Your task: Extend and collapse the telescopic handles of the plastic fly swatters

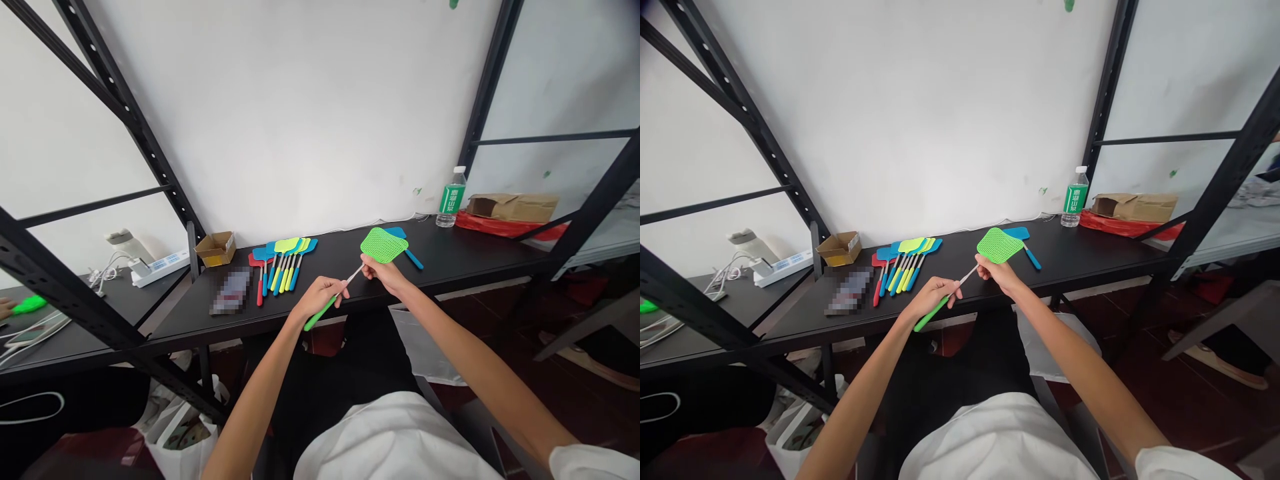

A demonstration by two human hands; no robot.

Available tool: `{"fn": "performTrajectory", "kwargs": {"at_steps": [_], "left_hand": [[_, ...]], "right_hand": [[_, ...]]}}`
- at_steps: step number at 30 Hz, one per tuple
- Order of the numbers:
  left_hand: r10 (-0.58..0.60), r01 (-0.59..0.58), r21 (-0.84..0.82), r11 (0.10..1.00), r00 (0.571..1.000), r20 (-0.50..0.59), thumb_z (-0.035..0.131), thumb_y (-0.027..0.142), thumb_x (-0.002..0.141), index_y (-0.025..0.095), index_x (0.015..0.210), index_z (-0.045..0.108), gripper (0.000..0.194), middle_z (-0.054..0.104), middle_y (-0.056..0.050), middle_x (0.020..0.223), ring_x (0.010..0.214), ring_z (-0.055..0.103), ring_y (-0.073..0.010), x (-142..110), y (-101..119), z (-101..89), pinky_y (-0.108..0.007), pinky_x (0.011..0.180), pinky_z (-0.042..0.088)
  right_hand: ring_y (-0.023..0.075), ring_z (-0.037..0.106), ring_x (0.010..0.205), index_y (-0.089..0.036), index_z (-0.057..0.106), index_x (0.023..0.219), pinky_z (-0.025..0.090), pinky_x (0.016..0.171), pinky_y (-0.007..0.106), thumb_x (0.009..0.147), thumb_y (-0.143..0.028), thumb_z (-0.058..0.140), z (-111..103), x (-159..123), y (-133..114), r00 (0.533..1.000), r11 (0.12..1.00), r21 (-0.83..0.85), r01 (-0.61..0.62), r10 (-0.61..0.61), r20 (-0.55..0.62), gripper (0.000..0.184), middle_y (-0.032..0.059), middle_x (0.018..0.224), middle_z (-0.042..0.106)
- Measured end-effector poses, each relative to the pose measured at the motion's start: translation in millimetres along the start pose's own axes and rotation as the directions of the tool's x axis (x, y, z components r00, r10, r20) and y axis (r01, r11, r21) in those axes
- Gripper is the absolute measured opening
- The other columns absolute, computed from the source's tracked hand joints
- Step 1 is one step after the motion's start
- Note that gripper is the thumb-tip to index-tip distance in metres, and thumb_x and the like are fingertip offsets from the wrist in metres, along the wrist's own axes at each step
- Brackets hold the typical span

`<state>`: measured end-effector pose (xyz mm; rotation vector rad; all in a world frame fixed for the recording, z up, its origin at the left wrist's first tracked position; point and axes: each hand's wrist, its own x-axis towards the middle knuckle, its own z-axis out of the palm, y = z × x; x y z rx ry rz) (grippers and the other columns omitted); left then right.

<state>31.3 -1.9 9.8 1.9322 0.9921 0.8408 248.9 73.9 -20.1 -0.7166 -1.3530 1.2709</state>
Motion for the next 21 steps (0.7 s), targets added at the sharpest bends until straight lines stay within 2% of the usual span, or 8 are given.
{"fn": "performTrajectory", "kwargs": {"at_steps": [5,10,12,16,21], "left_hand": [[0.006,-0.006,0.023,1.000,1.000,0.011,0.045,0.056,0.098,0.015,0.077,0.072,0.053,0.061,-0.001,0.056,0.056,0.051,-0.0134,-1.5,1.2,0.1,-0.027,0.065,0.041],[-0.017,0.018,0.007,1.000,0.999,-0.028,0.069,0.053,0.084,0.017,0.095,0.070,0.038,0.059,0.003,0.061,0.058,0.055,-0.0132,-0.4,-3.0,2.9,-0.024,0.059,0.037],[-0.014,0.013,-0.018,1.000,0.998,-0.054,0.073,0.051,0.081,0.018,0.093,0.067,0.036,0.059,0.003,0.062,0.061,0.057,-0.0139,0.6,-4.9,3.6,-0.024,0.061,0.039],[0.006,-0.008,-0.023,1.000,0.998,-0.067,0.063,0.051,0.088,0.016,0.079,0.066,0.036,0.059,0.001,0.062,0.056,0.049,-0.0116,0.6,-5.7,3.0,-0.025,0.058,0.036],[-0.001,0.001,-0.011,1.000,1.000,-0.016,0.048,0.050,0.096,0.015,0.079,0.070,0.045,0.061,-0.001,0.059,0.059,0.049,-0.0136,-1.5,-2.7,1.8,-0.026,0.062,0.037]], "right_hand": [[0.0128,0.051,0.058,-0.019,0.062,0.069,0.038,0.055,0.029,0.078,-0.054,0.077,-1.0,0.7,0.6,1.000,1.000,0.007,-0.002,0.002,0.003,0.039,-0.0007,0.064,0.057],[0.0122,0.051,0.058,-0.019,0.061,0.066,0.038,0.056,0.029,0.079,-0.054,0.077,-3.7,2.1,3.8,1.000,1.000,0.012,0.006,-0.006,-0.018,0.040,-0.0006,0.064,0.056],[0.0123,0.050,0.058,-0.019,0.061,0.067,0.038,0.055,0.029,0.078,-0.054,0.077,-3.8,2.1,3.8,1.000,1.000,0.006,0.010,-0.010,-0.016,0.040,-0.0007,0.064,0.056],[0.0128,0.050,0.057,-0.020,0.060,0.068,0.038,0.054,0.029,0.077,-0.055,0.078,-2.5,1.6,2.6,1.000,1.000,-0.003,0.014,-0.014,-0.016,0.041,-0.0008,0.063,0.056],[0.0132,0.050,0.058,-0.020,0.060,0.070,0.038,0.054,0.029,0.077,-0.058,0.077,-2.4,1.7,3.7,1.000,1.000,-0.005,0.018,-0.018,-0.009,0.042,-0.0002,0.064,0.057]]}}
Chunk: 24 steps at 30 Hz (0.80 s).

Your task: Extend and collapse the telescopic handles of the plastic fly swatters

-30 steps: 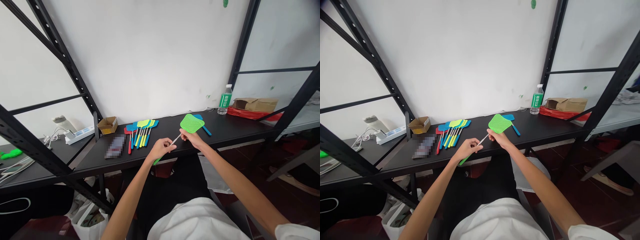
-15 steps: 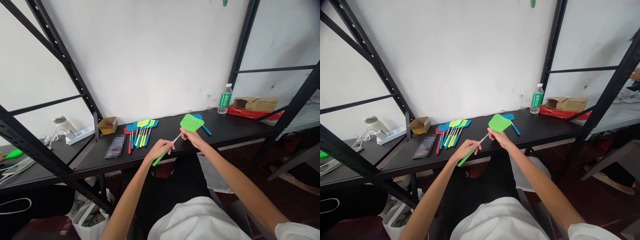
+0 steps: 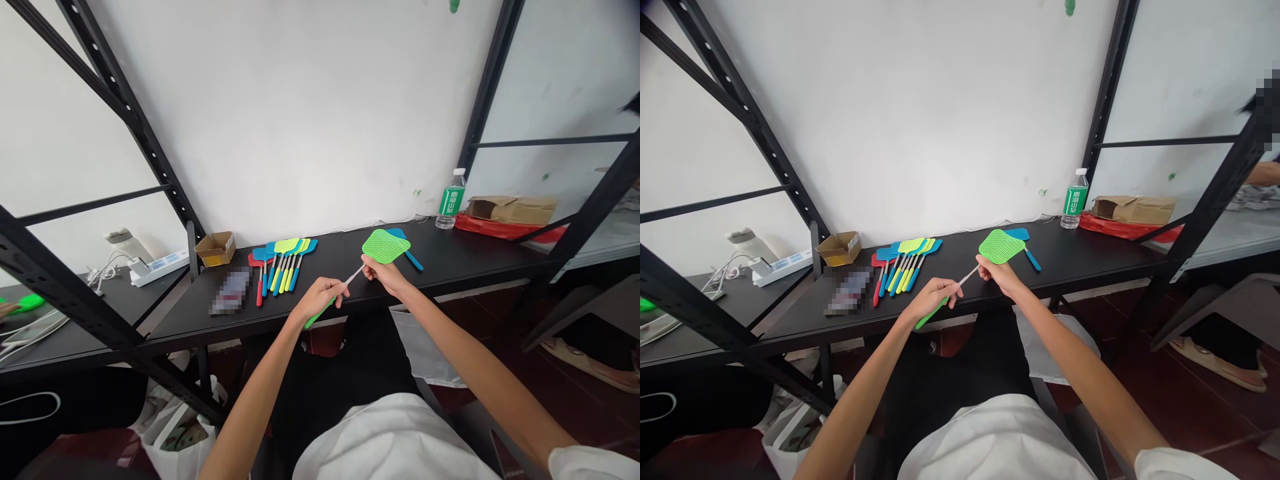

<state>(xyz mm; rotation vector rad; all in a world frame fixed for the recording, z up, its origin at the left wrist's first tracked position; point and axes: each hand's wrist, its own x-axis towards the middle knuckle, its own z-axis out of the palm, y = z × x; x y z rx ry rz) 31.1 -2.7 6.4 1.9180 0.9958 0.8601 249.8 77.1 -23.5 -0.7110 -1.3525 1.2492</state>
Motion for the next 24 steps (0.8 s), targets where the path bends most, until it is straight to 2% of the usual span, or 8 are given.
{"fn": "performTrajectory", "kwargs": {"at_steps": [4,9,11,15,18,21,24], "left_hand": [[-0.002,0.003,0.061,0.998,1.000,-0.013,0.049,0.053,0.095,0.015,0.081,0.070,0.045,0.063,-0.002,0.062,0.058,0.051,-0.0134,-0.3,1.6,0.5,-0.026,0.060,0.037],[-0.005,0.006,0.020,1.000,0.999,-0.033,0.067,0.054,0.085,0.018,0.097,0.067,0.038,0.060,0.002,0.061,0.062,0.059,-0.0152,1.7,-0.3,2.4,-0.025,0.064,0.042],[-0.004,0.005,0.005,1.000,0.999,-0.042,0.070,0.053,0.082,0.018,0.097,0.065,0.038,0.058,0.003,0.059,0.061,0.060,-0.0156,3.1,-2.7,3.0,-0.026,0.064,0.042],[0.019,-0.019,0.001,1.000,0.999,-0.049,0.062,0.052,0.088,0.017,0.086,0.066,0.035,0.061,0.001,0.062,0.058,0.053,-0.0130,3.2,-4.0,2.1,-0.025,0.060,0.038],[0.005,-0.006,-0.019,1.000,1.000,-0.014,0.051,0.052,0.094,0.016,0.081,0.069,0.042,0.061,-0.001,0.059,0.055,0.047,-0.0122,1.5,-0.2,0.1,-0.026,0.058,0.035],[-0.019,0.020,-0.040,0.999,0.999,0.029,0.044,0.053,0.097,0.015,0.077,0.069,0.049,0.061,-0.002,0.056,0.055,0.046,-0.0129,1.0,2.8,-0.8,-0.027,0.059,0.035],[-0.022,0.023,-0.017,1.000,1.000,0.020,0.044,0.056,0.096,0.015,0.078,0.069,0.051,0.063,-0.002,0.058,0.055,0.047,-0.0130,1.5,2.5,-0.3,-0.027,0.059,0.036]], "right_hand": [[0.0127,0.050,0.058,-0.020,0.061,0.069,0.038,0.055,0.029,0.077,-0.057,0.077,-1.3,0.8,1.5,1.000,1.000,0.008,0.000,0.000,-0.001,0.041,-0.0005,0.065,0.056],[0.0132,0.051,0.058,-0.020,0.061,0.068,0.039,0.056,0.030,0.077,-0.059,0.076,-1.1,0.5,0.5,1.000,1.000,-0.020,0.000,0.000,-0.015,0.043,-0.0001,0.065,0.057],[0.0137,0.052,0.059,-0.020,0.061,0.069,0.040,0.056,0.030,0.076,-0.059,0.076,-0.6,-0.3,-0.4,1.000,0.999,-0.045,-0.003,0.003,0.001,0.043,0.0001,0.066,0.058],[0.0141,0.053,0.061,-0.020,0.061,0.070,0.040,0.056,0.030,0.077,-0.059,0.076,-0.1,-1.8,-2.3,1.000,0.998,-0.058,-0.002,0.003,0.021,0.042,0.0002,0.066,0.058],[0.0140,0.052,0.061,-0.020,0.061,0.071,0.040,0.056,0.030,0.078,-0.058,0.075,0.1,-2.2,-3.0,1.000,0.999,-0.048,0.001,0.001,0.030,0.041,0.0002,0.066,0.058],[0.0137,0.052,0.060,-0.020,0.060,0.071,0.039,0.055,0.029,0.078,-0.058,0.075,0.6,-1.9,-2.7,1.000,0.999,-0.043,-0.005,0.006,0.027,0.041,-0.0001,0.064,0.057],[0.0136,0.051,0.059,-0.020,0.060,0.071,0.039,0.055,0.029,0.077,-0.058,0.075,0.8,-1.4,-2.6,1.000,0.999,-0.041,-0.004,0.004,0.014,0.042,-0.0001,0.064,0.057]]}}
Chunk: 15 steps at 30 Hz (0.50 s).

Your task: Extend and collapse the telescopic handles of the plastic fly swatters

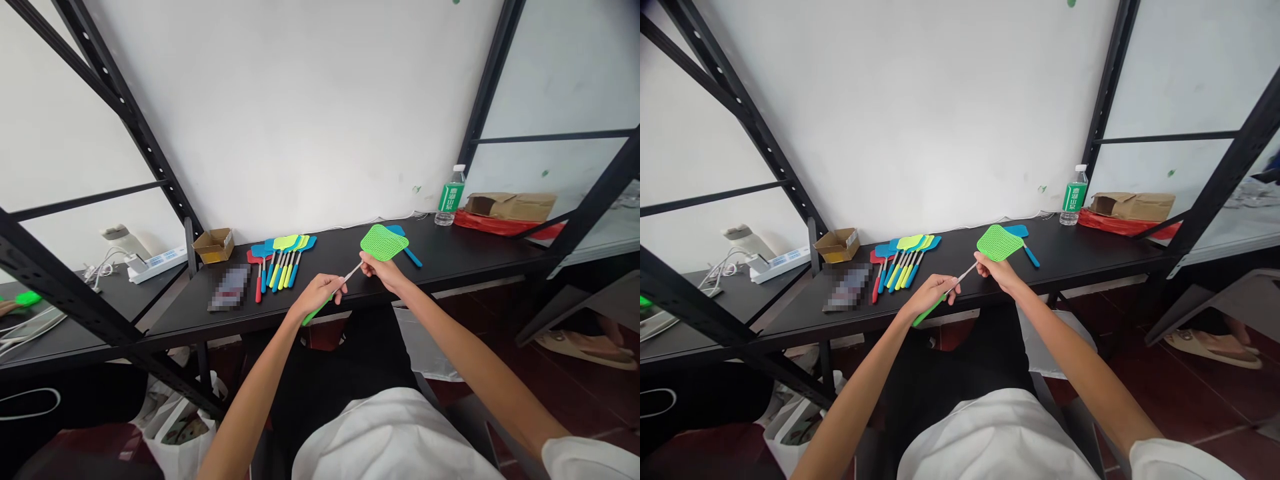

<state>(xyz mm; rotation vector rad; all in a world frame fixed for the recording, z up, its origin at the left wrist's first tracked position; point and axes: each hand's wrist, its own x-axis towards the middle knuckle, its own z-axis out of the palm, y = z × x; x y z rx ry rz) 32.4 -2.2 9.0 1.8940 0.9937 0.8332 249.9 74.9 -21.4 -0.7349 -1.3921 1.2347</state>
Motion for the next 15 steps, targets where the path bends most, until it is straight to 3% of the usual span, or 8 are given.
{"fn": "performTrajectory", "kwargs": {"at_steps": [7,15], "left_hand": [[0.001,0.002,0.051,0.999,0.999,-0.054,0.067,0.056,0.084,0.018,0.101,0.066,0.042,0.064,0.001,0.062,0.061,0.057,-0.0149,1.2,-6.9,2.4,-0.025,0.060,0.039],[0.003,-0.002,0.027,1.000,0.998,-0.056,0.053,0.054,0.092,0.016,0.084,0.071,0.043,0.061,-0.002,0.059,0.054,0.045,-0.0125,-1.6,-0.4,1.2,-0.026,0.056,0.034]], "right_hand": [[0.0134,0.051,0.059,-0.021,0.059,0.071,0.039,0.054,0.029,0.074,-0.059,0.078,-0.4,-0.7,-2.5,1.000,1.000,0.011,-0.016,0.017,-0.023,0.043,0.0000,0.065,0.056],[0.0146,0.052,0.059,-0.021,0.060,0.071,0.039,0.055,0.031,0.074,-0.060,0.078,0.5,-0.7,-1.3,1.000,1.000,0.002,-0.004,0.004,-0.007,0.043,0.0001,0.064,0.057]]}}
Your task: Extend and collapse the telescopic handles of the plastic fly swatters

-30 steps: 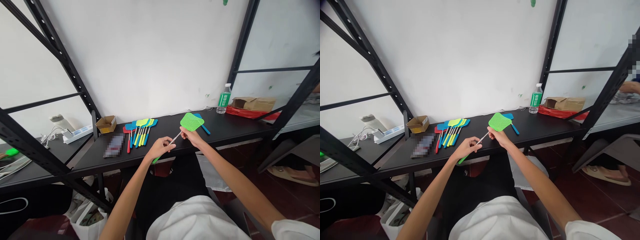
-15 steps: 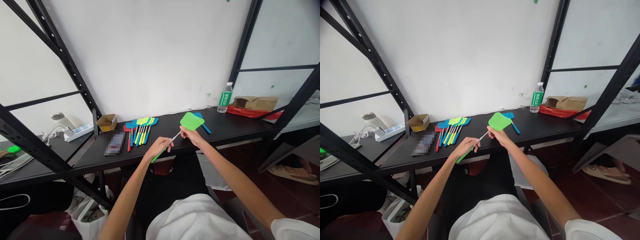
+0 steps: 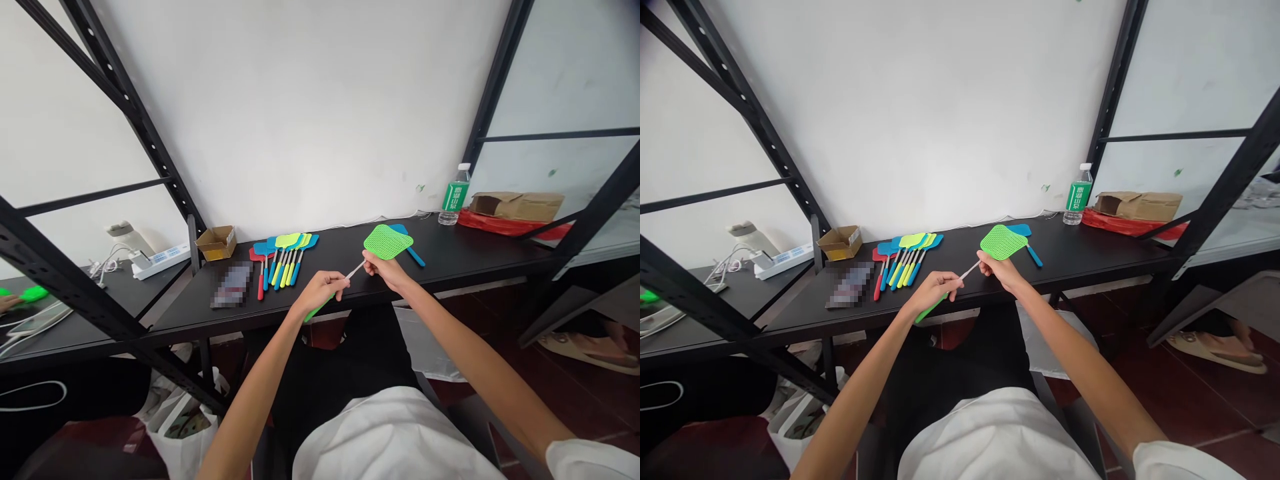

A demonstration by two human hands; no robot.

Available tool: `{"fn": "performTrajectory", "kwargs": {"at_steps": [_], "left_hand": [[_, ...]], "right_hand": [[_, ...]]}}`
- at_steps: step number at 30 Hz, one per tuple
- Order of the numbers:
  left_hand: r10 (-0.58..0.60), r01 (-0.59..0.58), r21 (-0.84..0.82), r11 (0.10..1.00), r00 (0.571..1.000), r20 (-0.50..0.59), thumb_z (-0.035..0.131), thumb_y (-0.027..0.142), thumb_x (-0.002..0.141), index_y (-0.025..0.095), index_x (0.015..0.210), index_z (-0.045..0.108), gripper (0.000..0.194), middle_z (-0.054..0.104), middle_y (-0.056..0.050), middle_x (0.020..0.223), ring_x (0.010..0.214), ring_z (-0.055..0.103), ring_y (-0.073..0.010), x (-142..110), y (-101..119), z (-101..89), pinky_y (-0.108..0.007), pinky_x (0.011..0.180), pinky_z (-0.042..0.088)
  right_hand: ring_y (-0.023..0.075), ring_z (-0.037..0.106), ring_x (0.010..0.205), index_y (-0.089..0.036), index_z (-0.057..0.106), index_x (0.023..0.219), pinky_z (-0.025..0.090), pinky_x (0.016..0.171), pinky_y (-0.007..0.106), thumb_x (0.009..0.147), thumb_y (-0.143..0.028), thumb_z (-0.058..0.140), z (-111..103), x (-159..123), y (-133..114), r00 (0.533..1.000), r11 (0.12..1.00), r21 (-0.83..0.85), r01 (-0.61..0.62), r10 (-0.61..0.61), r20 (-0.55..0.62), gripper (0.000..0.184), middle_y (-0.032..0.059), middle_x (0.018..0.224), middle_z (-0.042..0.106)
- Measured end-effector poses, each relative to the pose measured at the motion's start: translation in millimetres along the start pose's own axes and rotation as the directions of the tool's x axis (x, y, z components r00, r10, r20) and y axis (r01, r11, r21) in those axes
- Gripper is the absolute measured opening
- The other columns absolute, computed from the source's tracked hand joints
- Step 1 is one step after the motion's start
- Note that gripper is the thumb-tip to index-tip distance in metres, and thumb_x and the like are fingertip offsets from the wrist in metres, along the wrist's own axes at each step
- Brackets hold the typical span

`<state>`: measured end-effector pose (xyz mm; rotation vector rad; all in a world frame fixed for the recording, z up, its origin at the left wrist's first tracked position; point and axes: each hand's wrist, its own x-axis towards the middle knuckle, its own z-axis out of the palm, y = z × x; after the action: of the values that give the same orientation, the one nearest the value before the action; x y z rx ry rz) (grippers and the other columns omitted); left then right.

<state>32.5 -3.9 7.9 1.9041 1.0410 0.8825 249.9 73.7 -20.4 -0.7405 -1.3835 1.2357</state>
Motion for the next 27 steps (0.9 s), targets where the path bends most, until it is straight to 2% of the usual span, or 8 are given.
{"fn": "performTrajectory", "kwargs": {"at_steps": [5,9,15,18,23,27], "left_hand": [[-0.002,0.002,-0.003,1.000,0.999,0.046,0.046,0.052,0.096,0.016,0.080,0.071,0.047,0.063,-0.003,0.058,0.056,0.046,-0.0133,0,2,-2.0,-0.027,0.059,0.036],[0.024,-0.027,0.075,0.997,0.999,0.041,0.047,0.057,0.094,0.015,0.083,0.073,0.051,0.065,-0.004,0.063,0.057,0.047,-0.0131,0,2,-1.0,-0.027,0.059,0.036],[0.000,0.000,0.029,1.000,1.000,0.006,0.063,0.060,0.086,0.017,0.100,0.067,0.045,0.063,0.000,0.061,0.057,0.053,-0.0132,1,-4,0.9,-0.024,0.056,0.034],[0.018,-0.018,0.017,1.000,1.000,-0.004,0.069,0.056,0.082,0.018,0.094,0.065,0.040,0.063,0.001,0.059,0.058,0.057,-0.0143,4,-8,1.6,-0.025,0.060,0.039],[0.031,-0.031,-0.012,0.999,1.000,0.001,0.061,0.052,0.089,0.017,0.082,0.066,0.036,0.062,0.000,0.062,0.058,0.053,-0.0133,3,-6,0.4,-0.025,0.061,0.038],[0.022,-0.020,-0.033,0.999,0.999,0.050,0.050,0.052,0.095,0.016,0.079,0.071,0.044,0.062,-0.001,0.058,0.057,0.048,-0.0134,1,0,-2.6,-0.027,0.062,0.037]], "right_hand": [[0.0142,0.051,0.060,-0.021,0.060,0.072,0.039,0.056,0.030,0.078,-0.059,0.075,-2,1,3,1.000,1.000,-0.002,0.014,-0.014,0.017,0.041,-0.0001,0.064,0.057],[0.0142,0.052,0.060,-0.021,0.060,0.073,0.039,0.055,0.030,0.076,-0.059,0.077,-2,1,2,1.000,1.000,0.015,-0.012,0.012,0.006,0.042,-0.0005,0.066,0.057],[0.0134,0.051,0.059,-0.021,0.060,0.071,0.039,0.055,0.030,0.074,-0.059,0.078,-1,1,-1,1.000,0.999,0.025,-0.020,0.021,-0.015,0.043,-0.0006,0.066,0.057],[0.0137,0.051,0.060,-0.020,0.060,0.069,0.039,0.055,0.030,0.075,-0.059,0.078,0,-1,-1,1.000,1.000,-0.004,-0.015,0.015,-0.003,0.043,0.0001,0.066,0.057],[0.0147,0.052,0.060,-0.021,0.061,0.070,0.039,0.055,0.030,0.077,-0.060,0.075,0,0,1,1.000,1.000,-0.024,0.011,-0.011,0.009,0.043,0.0006,0.064,0.057],[0.0140,0.051,0.059,-0.021,0.061,0.073,0.038,0.054,0.029,0.078,-0.059,0.075,0,1,1,1.000,1.000,0.014,0.000,0.000,0.019,0.041,0.0004,0.065,0.058]]}}
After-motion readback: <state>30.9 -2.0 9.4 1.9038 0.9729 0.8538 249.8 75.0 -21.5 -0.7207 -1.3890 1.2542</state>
